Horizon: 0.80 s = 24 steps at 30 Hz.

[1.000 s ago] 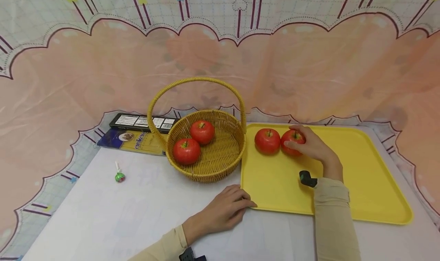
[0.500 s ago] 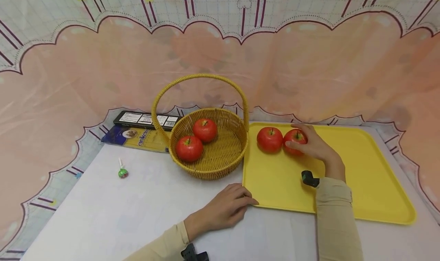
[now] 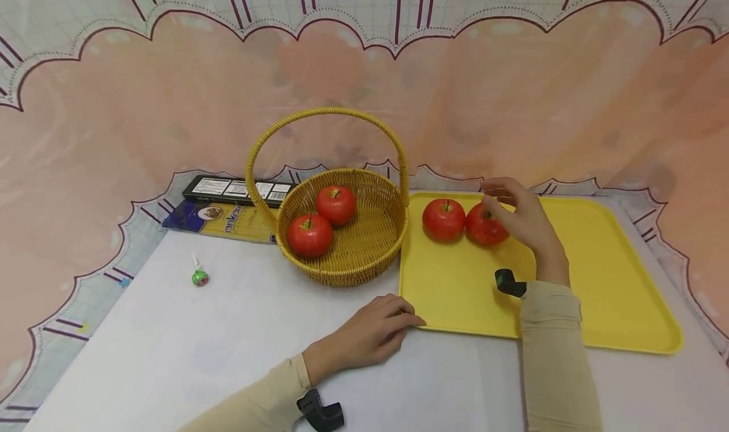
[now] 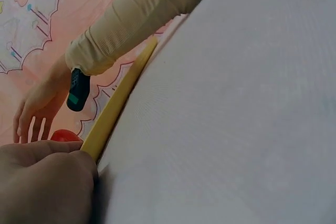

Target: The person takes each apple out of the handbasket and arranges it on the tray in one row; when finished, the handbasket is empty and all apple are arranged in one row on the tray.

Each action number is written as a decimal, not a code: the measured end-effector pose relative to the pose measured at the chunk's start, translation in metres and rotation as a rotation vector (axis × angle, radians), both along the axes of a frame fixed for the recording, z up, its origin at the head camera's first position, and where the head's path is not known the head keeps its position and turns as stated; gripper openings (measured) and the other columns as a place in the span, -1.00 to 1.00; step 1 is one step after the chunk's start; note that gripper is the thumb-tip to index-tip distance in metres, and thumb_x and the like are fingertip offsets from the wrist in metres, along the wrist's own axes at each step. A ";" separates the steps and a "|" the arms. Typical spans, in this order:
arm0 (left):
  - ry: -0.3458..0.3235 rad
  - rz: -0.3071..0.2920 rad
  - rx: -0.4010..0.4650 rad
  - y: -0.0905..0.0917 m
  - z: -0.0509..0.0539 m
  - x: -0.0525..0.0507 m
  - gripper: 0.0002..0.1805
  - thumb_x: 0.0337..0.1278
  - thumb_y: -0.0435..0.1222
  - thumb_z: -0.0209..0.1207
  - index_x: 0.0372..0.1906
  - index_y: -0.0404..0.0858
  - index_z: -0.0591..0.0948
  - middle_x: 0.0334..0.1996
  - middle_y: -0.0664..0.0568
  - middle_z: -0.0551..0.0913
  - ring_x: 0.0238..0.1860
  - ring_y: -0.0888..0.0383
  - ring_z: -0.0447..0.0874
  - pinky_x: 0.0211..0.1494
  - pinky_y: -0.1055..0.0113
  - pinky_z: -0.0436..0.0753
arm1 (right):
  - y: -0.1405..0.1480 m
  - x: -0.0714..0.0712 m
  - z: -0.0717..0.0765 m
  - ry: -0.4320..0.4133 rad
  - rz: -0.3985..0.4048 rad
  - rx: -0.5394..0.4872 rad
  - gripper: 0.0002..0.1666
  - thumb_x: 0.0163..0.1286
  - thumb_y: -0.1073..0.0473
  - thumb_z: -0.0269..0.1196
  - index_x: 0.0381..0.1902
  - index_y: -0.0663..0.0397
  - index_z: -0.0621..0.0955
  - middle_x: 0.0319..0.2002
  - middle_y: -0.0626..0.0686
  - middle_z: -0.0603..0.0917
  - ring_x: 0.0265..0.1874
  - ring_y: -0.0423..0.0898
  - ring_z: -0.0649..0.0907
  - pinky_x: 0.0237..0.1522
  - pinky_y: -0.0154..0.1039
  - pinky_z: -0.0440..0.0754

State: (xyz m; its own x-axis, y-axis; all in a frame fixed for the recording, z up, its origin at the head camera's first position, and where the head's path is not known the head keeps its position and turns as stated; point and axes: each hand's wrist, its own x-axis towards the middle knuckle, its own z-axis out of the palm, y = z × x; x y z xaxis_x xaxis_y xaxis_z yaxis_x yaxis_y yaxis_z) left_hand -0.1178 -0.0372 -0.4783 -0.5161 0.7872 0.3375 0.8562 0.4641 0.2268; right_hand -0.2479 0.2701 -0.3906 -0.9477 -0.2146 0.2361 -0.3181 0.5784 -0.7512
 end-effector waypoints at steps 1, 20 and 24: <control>-0.001 0.002 0.003 0.000 0.000 0.000 -0.66 0.26 -0.29 0.00 0.09 -0.01 0.56 -0.04 0.17 0.51 0.04 0.28 0.44 0.21 0.41 0.43 | -0.002 -0.001 0.001 0.009 0.001 -0.004 -0.52 0.39 0.03 0.13 0.23 0.01 0.43 0.13 0.07 0.50 0.04 -0.39 0.47 0.28 -0.25 0.41; -0.033 0.014 0.033 0.001 -0.004 0.006 -0.66 0.29 -0.28 -0.02 0.12 0.01 0.53 -0.02 0.17 0.49 0.09 0.27 0.43 0.26 0.40 0.40 | -0.064 -0.002 0.012 0.114 0.205 0.041 -0.69 0.34 0.16 0.20 0.04 -0.03 0.60 0.02 -0.04 0.60 -0.05 -0.37 0.56 0.07 -0.51 0.46; -0.037 0.020 0.035 0.001 -0.002 0.005 -0.66 0.28 -0.28 -0.02 0.10 0.01 0.54 -0.01 0.18 0.49 0.11 0.28 0.41 0.27 0.39 0.40 | -0.077 -0.003 0.012 0.167 0.286 0.036 -0.71 0.34 0.17 0.20 0.01 0.01 0.60 -0.03 -0.04 0.63 -0.07 -0.28 0.58 0.06 -0.37 0.53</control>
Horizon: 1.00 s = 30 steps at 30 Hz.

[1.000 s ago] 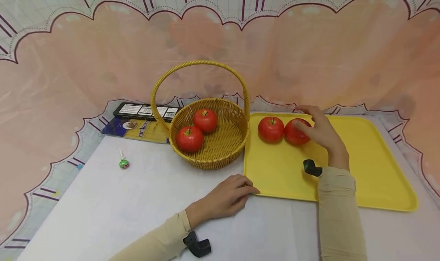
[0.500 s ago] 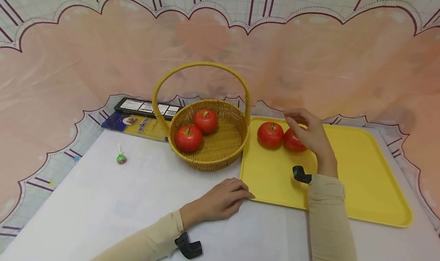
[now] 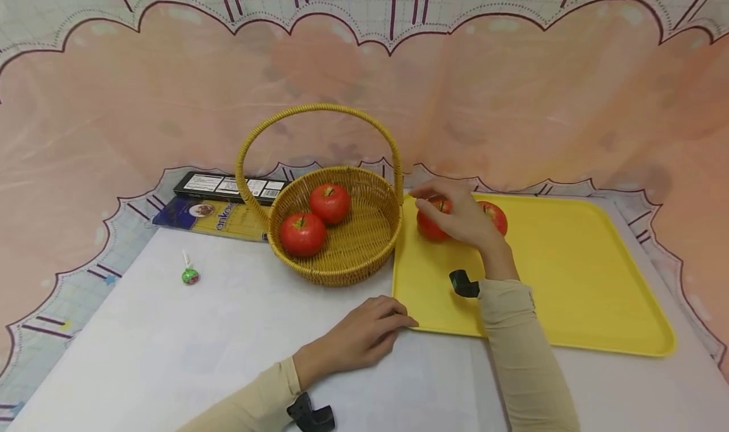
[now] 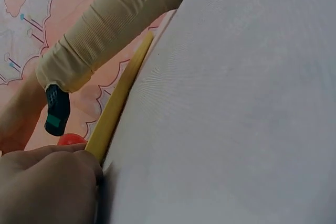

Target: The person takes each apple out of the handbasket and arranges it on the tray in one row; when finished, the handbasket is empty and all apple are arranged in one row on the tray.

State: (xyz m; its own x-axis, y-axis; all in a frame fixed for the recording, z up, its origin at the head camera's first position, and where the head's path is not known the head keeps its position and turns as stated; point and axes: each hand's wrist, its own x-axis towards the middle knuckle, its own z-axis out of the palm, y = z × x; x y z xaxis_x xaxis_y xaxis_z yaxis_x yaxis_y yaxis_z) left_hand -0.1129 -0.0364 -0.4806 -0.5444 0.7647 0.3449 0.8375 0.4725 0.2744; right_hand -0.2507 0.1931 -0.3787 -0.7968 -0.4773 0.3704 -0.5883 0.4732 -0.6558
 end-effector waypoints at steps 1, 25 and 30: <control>-0.002 -0.001 0.003 0.000 0.001 0.000 -0.66 0.28 -0.28 -0.02 0.10 0.01 0.54 -0.01 0.18 0.49 0.11 0.28 0.41 0.26 0.39 0.40 | -0.004 0.000 0.000 0.009 0.025 -0.007 -0.72 0.34 0.17 0.20 0.00 0.03 0.61 -0.04 -0.03 0.63 -0.08 -0.29 0.59 0.06 -0.33 0.55; 0.013 0.040 0.039 0.007 0.000 0.002 -0.71 0.25 -0.28 0.00 0.01 0.01 0.59 -0.10 0.21 0.50 0.02 0.29 0.40 0.31 0.40 0.34 | -0.068 -0.012 -0.003 0.061 0.294 0.236 -0.66 0.36 0.15 0.18 0.08 -0.01 0.53 0.05 -0.01 0.53 0.08 -0.05 0.52 0.14 -0.04 0.50; 0.051 0.044 0.019 0.004 0.003 0.003 -0.71 0.25 -0.29 0.01 0.01 0.02 0.58 -0.10 0.22 0.49 0.02 0.30 0.40 0.30 0.42 0.34 | -0.089 -0.024 0.009 0.117 0.353 0.356 -0.64 0.36 0.09 0.18 0.10 -0.04 0.52 0.05 0.01 0.50 0.05 -0.05 0.52 0.12 -0.06 0.51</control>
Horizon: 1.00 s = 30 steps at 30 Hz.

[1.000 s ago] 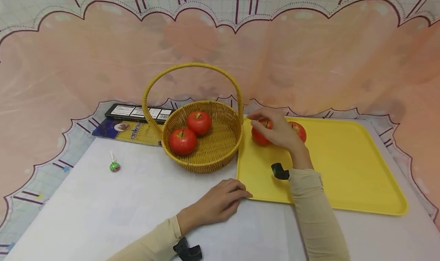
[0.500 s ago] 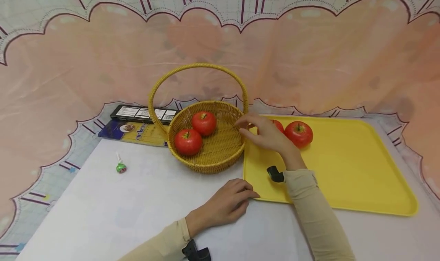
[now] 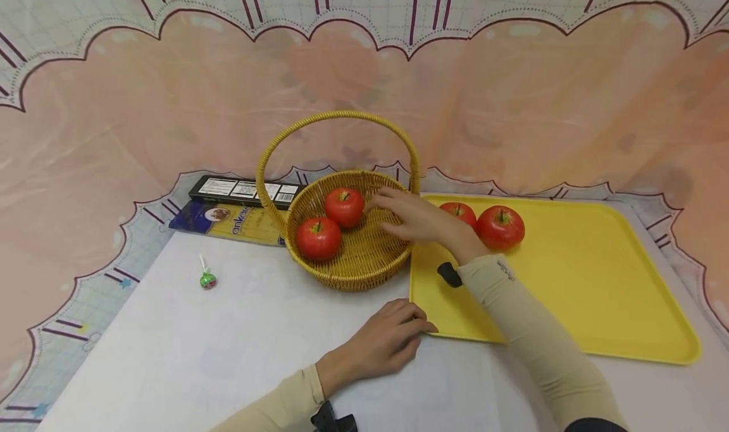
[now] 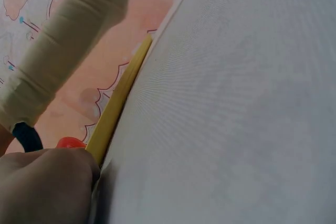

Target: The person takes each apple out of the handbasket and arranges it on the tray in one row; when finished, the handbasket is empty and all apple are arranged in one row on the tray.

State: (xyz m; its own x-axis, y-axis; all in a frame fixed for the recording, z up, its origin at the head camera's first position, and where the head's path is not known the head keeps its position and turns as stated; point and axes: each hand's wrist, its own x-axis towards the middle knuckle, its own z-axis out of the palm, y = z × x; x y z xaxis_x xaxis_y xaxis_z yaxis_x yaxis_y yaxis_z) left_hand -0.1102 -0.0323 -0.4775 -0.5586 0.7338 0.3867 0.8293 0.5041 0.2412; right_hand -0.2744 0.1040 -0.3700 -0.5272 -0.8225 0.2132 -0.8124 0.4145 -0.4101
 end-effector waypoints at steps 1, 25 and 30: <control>0.002 0.002 0.000 0.000 0.001 0.000 -0.71 0.25 -0.29 0.01 0.01 0.02 0.58 -0.10 0.22 0.49 0.02 0.30 0.40 0.30 0.42 0.35 | -0.004 -0.003 0.002 0.018 0.015 0.016 -0.64 0.35 0.11 0.19 0.09 -0.02 0.53 0.05 0.03 0.50 0.05 -0.04 0.51 0.12 -0.05 0.51; -0.011 0.001 0.006 0.000 0.001 0.000 -0.71 0.25 -0.30 0.02 0.02 -0.01 0.58 -0.11 0.21 0.49 0.01 0.31 0.41 0.26 0.46 0.38 | -0.064 -0.045 0.015 -0.010 0.170 0.313 -0.35 0.23 0.14 0.25 0.29 -0.10 0.36 0.36 0.07 0.21 0.34 0.08 0.27 0.37 0.07 0.25; -0.012 -0.010 0.012 0.001 0.000 0.001 -0.71 0.24 -0.30 0.02 0.01 0.00 0.58 -0.11 0.21 0.49 0.01 0.31 0.41 0.25 0.47 0.39 | -0.068 -0.045 0.025 -0.026 0.132 0.388 -0.31 0.22 0.08 0.26 0.32 -0.16 0.34 0.38 0.07 0.19 0.36 0.10 0.25 0.37 0.12 0.24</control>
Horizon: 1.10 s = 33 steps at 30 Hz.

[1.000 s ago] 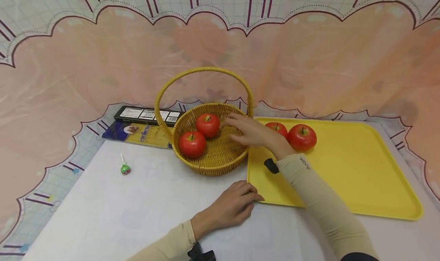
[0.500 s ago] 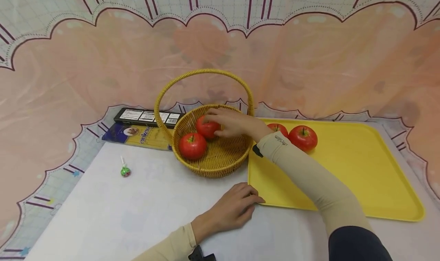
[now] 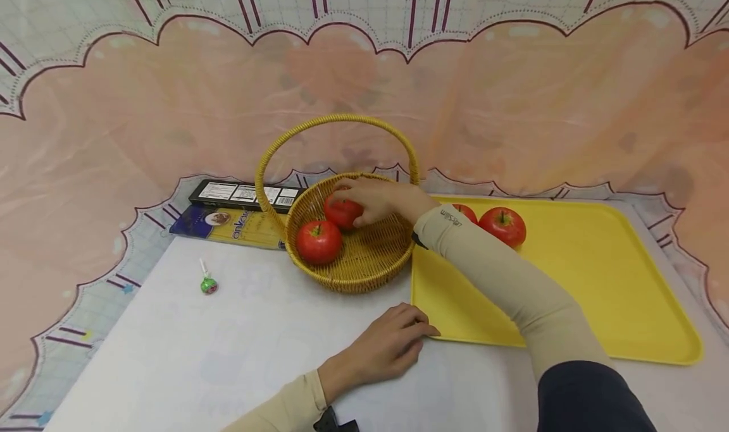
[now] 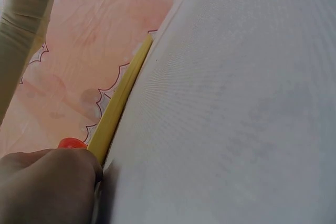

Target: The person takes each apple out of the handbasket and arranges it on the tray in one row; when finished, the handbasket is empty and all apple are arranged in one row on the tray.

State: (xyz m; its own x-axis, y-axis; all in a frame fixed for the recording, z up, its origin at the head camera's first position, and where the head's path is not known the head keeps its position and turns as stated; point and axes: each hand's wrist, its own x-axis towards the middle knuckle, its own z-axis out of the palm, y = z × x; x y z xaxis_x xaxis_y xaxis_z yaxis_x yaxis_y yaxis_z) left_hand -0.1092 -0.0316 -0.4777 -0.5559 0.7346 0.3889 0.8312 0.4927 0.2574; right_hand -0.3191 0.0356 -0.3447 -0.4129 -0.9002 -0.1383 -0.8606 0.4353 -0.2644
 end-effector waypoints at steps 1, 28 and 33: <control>-0.004 -0.001 0.004 0.001 -0.001 0.000 -0.71 0.24 -0.30 0.02 0.01 0.00 0.58 -0.10 0.21 0.49 0.01 0.31 0.41 0.25 0.46 0.38 | -0.001 0.000 0.002 0.003 -0.010 0.020 -0.31 0.23 0.06 0.26 0.32 -0.17 0.33 0.39 0.07 0.19 0.36 0.11 0.25 0.37 0.13 0.24; -0.031 0.013 -0.014 -0.001 -0.001 -0.001 -0.70 0.26 -0.27 0.02 0.04 0.02 0.57 -0.07 0.21 0.50 0.05 0.29 0.42 0.26 0.40 0.41 | -0.027 -0.010 -0.014 -0.084 -0.018 0.052 -0.32 0.18 0.15 0.29 0.29 -0.12 0.40 0.23 0.12 0.26 0.08 0.05 0.45 0.19 -0.04 0.42; -0.036 0.010 -0.010 0.000 -0.001 -0.001 -0.71 0.25 -0.27 0.03 0.03 0.02 0.57 -0.08 0.21 0.51 0.05 0.29 0.42 0.26 0.39 0.41 | -0.023 -0.009 -0.012 -0.091 -0.040 0.072 -0.31 0.19 0.12 0.31 0.29 -0.13 0.40 0.24 0.10 0.25 0.10 0.04 0.45 0.22 -0.04 0.42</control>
